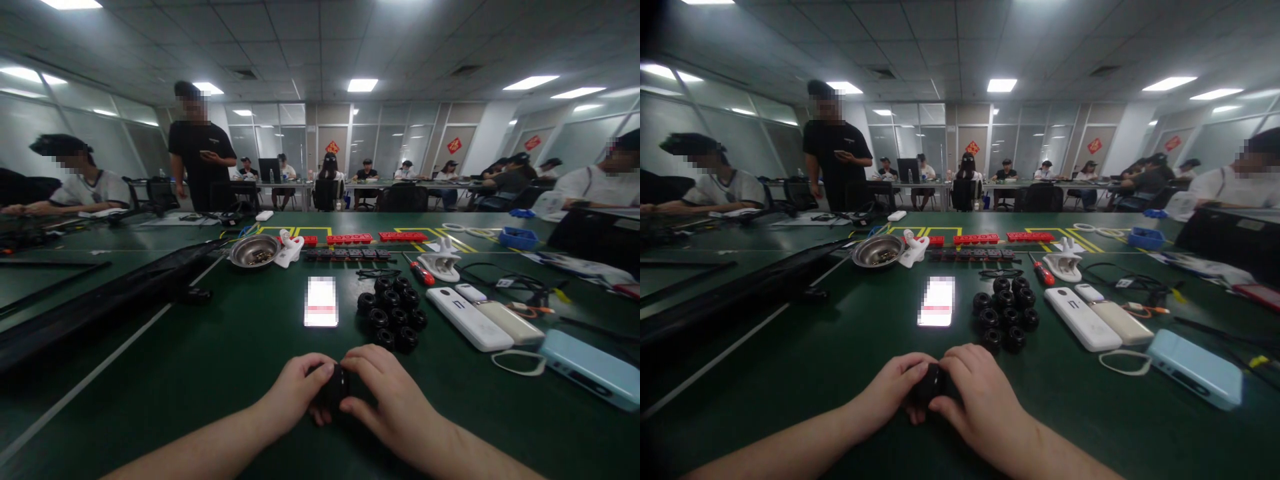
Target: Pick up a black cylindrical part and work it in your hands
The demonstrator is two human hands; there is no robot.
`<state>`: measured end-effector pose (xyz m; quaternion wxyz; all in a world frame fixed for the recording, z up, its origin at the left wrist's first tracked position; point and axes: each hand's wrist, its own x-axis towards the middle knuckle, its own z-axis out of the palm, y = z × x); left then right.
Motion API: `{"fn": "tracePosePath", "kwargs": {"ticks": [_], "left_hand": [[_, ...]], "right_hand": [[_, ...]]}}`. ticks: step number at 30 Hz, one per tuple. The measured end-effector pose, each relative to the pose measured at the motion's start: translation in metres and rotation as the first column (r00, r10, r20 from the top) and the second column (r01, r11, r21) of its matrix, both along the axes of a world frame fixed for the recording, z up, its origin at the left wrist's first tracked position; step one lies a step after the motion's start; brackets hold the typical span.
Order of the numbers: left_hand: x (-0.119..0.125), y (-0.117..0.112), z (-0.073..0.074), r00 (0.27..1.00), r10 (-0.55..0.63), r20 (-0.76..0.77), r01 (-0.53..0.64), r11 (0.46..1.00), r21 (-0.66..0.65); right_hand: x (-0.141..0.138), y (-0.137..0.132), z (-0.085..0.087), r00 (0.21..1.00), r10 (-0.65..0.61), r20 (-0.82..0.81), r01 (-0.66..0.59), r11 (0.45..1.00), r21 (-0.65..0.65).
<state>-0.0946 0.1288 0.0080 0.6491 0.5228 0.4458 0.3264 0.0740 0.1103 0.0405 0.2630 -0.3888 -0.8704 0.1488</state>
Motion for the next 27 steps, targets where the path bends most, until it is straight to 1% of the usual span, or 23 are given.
{"fn": "tracePosePath", "kwargs": {"ticks": [2,7,11,16,20,27], "left_hand": [[0.0002,-0.0002,0.0011,1.000,0.014,-0.002,-0.014,1.000,0.003],[0.0005,-0.0025,0.0066,0.999,0.019,-0.036,-0.019,1.000,0.011],[0.0000,-0.0027,0.0053,0.999,0.028,-0.035,-0.026,0.999,0.037],[-0.0007,-0.0001,0.0022,1.000,0.010,-0.025,-0.010,1.000,0.004],[-0.0012,0.0004,0.0026,1.000,0.004,-0.005,-0.005,1.000,-0.024],[-0.0011,-0.0016,0.0024,1.000,0.011,-0.022,-0.010,1.000,0.026]], "right_hand": [[0.0013,0.0003,-0.0001,1.000,0.006,0.001,-0.006,1.000,0.022],[0.0014,0.0009,-0.0017,0.994,-0.103,0.049,0.104,0.994,-0.024],[-0.0013,0.0005,-0.0030,0.993,-0.078,0.094,0.083,0.996,-0.045],[-0.0028,0.0013,-0.0028,0.997,-0.057,0.055,0.060,0.996,-0.066],[-0.0017,0.0002,-0.0012,0.999,-0.043,0.025,0.045,0.997,-0.067],[-0.0020,-0.0016,0.0009,0.992,-0.093,0.090,0.101,0.991,-0.084]]}}
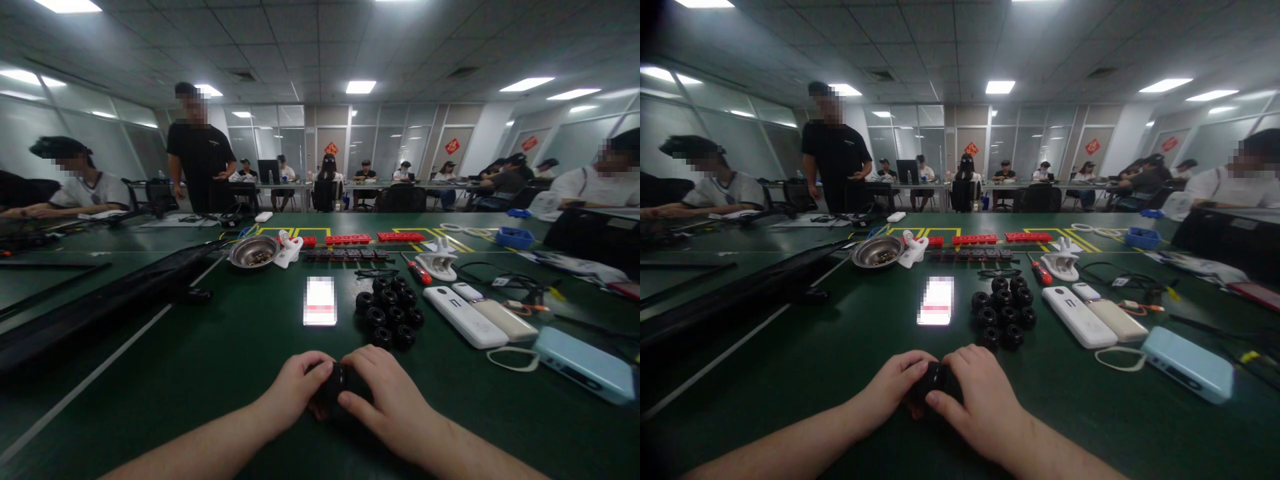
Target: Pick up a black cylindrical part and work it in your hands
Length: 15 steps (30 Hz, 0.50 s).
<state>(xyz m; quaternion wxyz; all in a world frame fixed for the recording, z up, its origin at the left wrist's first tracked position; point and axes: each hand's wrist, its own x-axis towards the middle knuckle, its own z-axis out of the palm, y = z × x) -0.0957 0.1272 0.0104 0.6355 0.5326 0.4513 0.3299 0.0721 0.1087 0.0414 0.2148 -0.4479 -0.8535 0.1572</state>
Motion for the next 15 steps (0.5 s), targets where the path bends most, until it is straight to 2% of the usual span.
{"fn": "tracePosePath", "kwargs": {"ticks": [5,9,12,15], "left_hand": [[-0.0005,0.0022,-0.0046,1.000,-0.022,0.018,0.022,1.000,0.000],[-0.0008,0.0032,-0.0048,1.000,-0.014,0.022,0.015,0.999,-0.045],[-0.0001,0.0020,-0.0029,1.000,0.006,0.025,-0.006,1.000,-0.030],[0.0007,0.0008,-0.0009,1.000,0.014,0.027,-0.014,1.000,-0.015]], "right_hand": [[-0.0001,0.0023,-0.0059,0.999,0.033,-0.018,-0.033,0.999,-0.016],[-0.0001,0.0024,-0.0082,0.997,0.073,-0.027,-0.071,0.995,0.066],[0.0003,0.0007,-0.0050,0.999,0.045,0.011,-0.046,0.994,0.101],[0.0006,-0.0007,-0.0014,0.999,0.001,0.046,-0.004,0.998,0.070]]}}
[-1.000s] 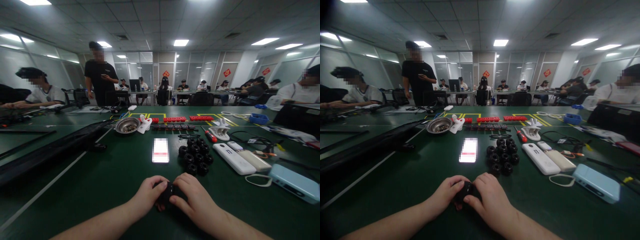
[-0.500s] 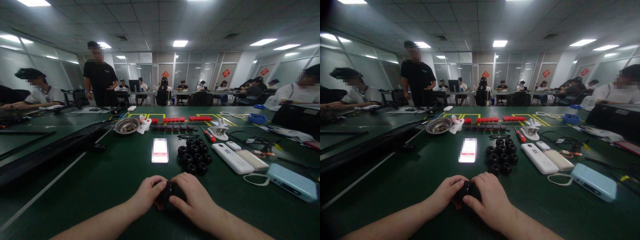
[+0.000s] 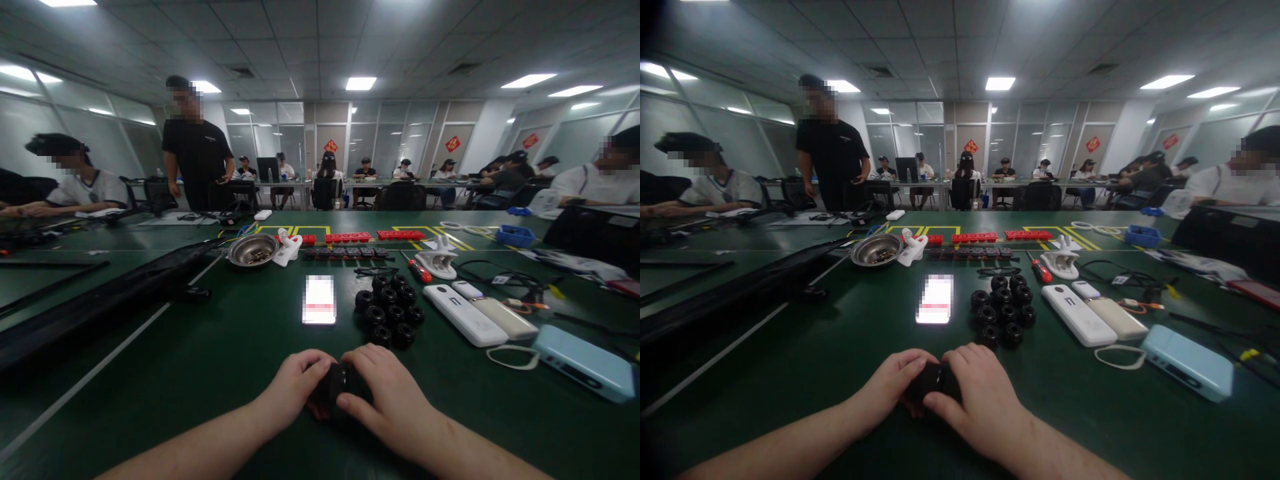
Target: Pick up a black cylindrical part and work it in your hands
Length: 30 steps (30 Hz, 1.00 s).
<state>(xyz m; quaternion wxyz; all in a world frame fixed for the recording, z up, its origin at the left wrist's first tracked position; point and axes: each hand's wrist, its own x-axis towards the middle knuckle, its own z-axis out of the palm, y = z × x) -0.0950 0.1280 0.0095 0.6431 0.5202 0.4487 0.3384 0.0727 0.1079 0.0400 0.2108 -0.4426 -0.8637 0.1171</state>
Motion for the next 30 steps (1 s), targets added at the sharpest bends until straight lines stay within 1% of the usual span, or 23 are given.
{"fn": "tracePosePath", "kwargs": {"ticks": [4,8,11,15,19,21,23,27,30], "left_hand": [[-0.0018,0.0005,-0.0010,0.998,-0.060,0.036,0.060,0.998,-0.012],[-0.0046,0.0019,-0.0061,0.986,-0.143,0.091,0.144,0.990,-0.005],[-0.0041,0.0023,-0.0088,0.989,-0.126,0.082,0.126,0.992,-0.001],[-0.0025,0.0016,-0.0073,0.995,-0.072,0.072,0.072,0.997,0.003],[-0.0024,-0.0001,-0.0031,0.997,-0.048,0.055,0.048,0.999,0.005],[-0.0027,-0.0005,-0.0024,0.997,-0.063,0.046,0.063,0.998,0.014],[-0.0032,0.0001,-0.0034,0.996,-0.076,0.054,0.076,0.997,0.003],[-0.0042,0.0024,-0.0073,0.995,-0.073,0.073,0.076,0.996,-0.043],[-0.0046,0.0023,-0.0075,0.996,-0.063,0.068,0.065,0.997,-0.027]], "right_hand": [[-0.0013,-0.0002,-0.0005,1.000,0.019,0.003,-0.019,0.999,-0.026],[-0.0021,0.0019,-0.0040,0.999,0.034,-0.039,-0.033,0.999,0.022],[-0.0011,0.0035,-0.0051,0.998,0.049,-0.049,-0.048,0.999,0.019],[0.0018,0.0028,-0.0043,0.993,0.083,-0.085,-0.086,0.996,-0.038],[0.0030,0.0012,-0.0035,0.993,-0.016,-0.113,0.002,0.992,-0.125],[0.0021,0.0010,-0.0034,0.995,-0.024,-0.095,0.008,0.986,-0.164],[0.0011,0.0013,-0.0038,0.995,0.002,-0.096,-0.016,0.989,-0.149],[0.0012,0.0023,-0.0061,0.989,0.068,-0.131,-0.074,0.996,-0.043],[0.0028,0.0029,-0.0073,0.990,0.033,-0.134,-0.040,0.998,-0.050]]}}
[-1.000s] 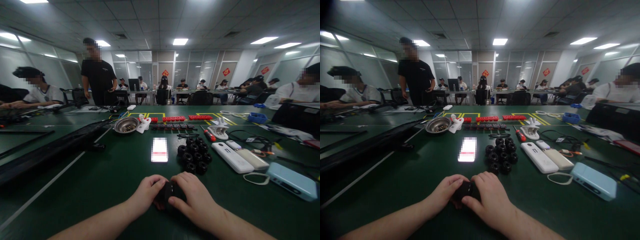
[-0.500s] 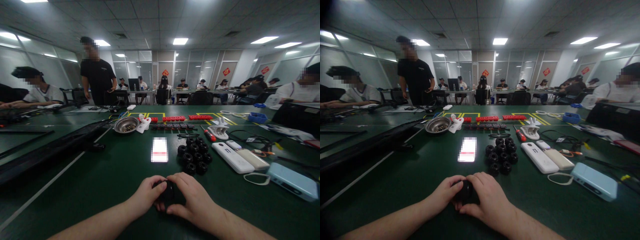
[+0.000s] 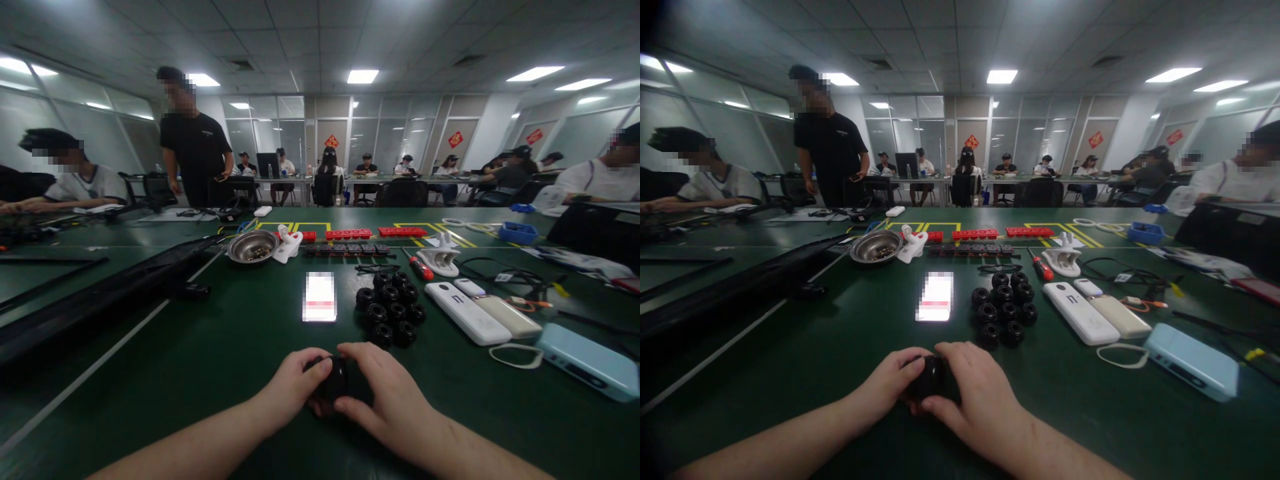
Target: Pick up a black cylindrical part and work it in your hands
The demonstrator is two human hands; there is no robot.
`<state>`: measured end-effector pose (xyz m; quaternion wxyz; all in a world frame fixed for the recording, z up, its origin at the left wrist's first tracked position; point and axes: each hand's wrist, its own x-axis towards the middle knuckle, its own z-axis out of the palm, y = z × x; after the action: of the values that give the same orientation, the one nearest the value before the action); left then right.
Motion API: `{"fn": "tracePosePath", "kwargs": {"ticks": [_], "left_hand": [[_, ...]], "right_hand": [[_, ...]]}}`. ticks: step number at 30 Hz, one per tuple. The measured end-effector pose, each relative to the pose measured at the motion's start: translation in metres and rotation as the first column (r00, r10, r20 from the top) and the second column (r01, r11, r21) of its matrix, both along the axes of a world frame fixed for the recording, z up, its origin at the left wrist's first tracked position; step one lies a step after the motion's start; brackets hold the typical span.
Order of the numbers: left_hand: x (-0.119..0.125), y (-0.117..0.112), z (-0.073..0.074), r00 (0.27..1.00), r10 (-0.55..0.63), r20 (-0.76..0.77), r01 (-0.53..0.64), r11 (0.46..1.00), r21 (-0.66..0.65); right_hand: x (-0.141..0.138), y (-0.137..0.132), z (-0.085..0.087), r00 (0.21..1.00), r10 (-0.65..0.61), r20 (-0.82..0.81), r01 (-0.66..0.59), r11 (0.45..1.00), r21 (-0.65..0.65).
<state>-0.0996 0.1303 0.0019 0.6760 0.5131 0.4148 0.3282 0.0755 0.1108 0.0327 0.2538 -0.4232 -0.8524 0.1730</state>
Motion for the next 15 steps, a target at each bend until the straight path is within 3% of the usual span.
{"fn": "tracePosePath", "kwargs": {"ticks": [6,15], "left_hand": [[0.0016,-0.0034,0.0078,0.999,-0.013,-0.037,0.013,1.000,0.020],[0.0019,0.0010,0.0075,1.000,-0.010,-0.027,0.009,0.999,-0.040]], "right_hand": [[-0.0013,-0.0009,0.0021,0.993,-0.072,0.094,0.082,0.990,-0.111],[-0.0006,0.0017,-0.0031,1.000,0.015,-0.011,-0.015,0.998,-0.062]]}}
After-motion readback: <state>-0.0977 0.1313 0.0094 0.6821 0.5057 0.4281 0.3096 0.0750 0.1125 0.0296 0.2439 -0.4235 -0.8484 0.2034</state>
